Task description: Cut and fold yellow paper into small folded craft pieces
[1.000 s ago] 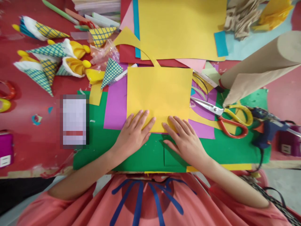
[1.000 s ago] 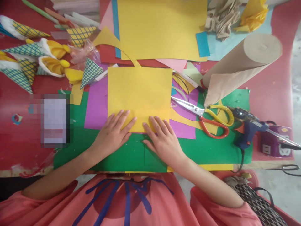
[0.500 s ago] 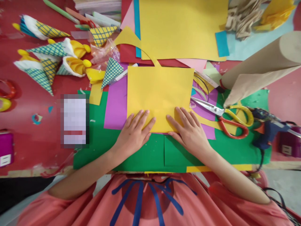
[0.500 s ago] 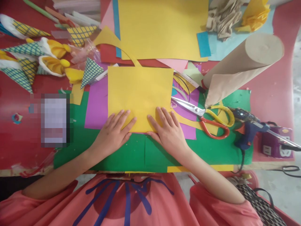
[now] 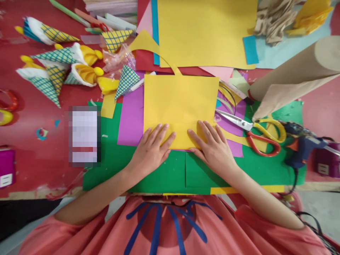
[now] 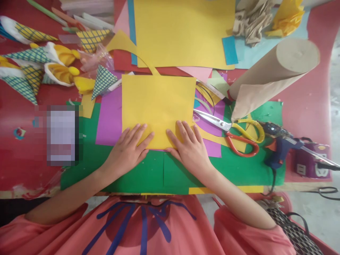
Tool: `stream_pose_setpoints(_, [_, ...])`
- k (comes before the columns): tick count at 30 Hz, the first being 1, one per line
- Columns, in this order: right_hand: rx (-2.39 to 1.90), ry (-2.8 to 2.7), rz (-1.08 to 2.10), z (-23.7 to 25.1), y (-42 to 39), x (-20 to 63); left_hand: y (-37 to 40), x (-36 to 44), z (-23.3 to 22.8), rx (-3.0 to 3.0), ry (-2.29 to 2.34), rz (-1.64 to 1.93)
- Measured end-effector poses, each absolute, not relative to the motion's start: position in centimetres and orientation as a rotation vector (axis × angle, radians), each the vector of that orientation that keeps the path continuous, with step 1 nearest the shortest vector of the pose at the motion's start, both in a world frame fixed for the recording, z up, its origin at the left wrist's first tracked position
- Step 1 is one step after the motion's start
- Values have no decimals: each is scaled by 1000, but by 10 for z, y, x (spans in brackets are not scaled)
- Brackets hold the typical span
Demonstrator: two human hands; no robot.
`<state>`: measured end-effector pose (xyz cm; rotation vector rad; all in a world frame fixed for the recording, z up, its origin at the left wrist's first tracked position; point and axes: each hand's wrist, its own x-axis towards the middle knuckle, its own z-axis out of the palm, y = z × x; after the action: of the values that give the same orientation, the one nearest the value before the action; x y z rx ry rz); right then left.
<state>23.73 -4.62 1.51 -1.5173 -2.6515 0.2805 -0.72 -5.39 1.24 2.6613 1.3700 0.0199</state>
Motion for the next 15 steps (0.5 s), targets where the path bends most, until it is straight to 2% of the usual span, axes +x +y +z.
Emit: stream_pose_setpoints(15, [-1498, -2691, 173, 22, -45, 236, -37, -8, 28, 2563, 1390, 141])
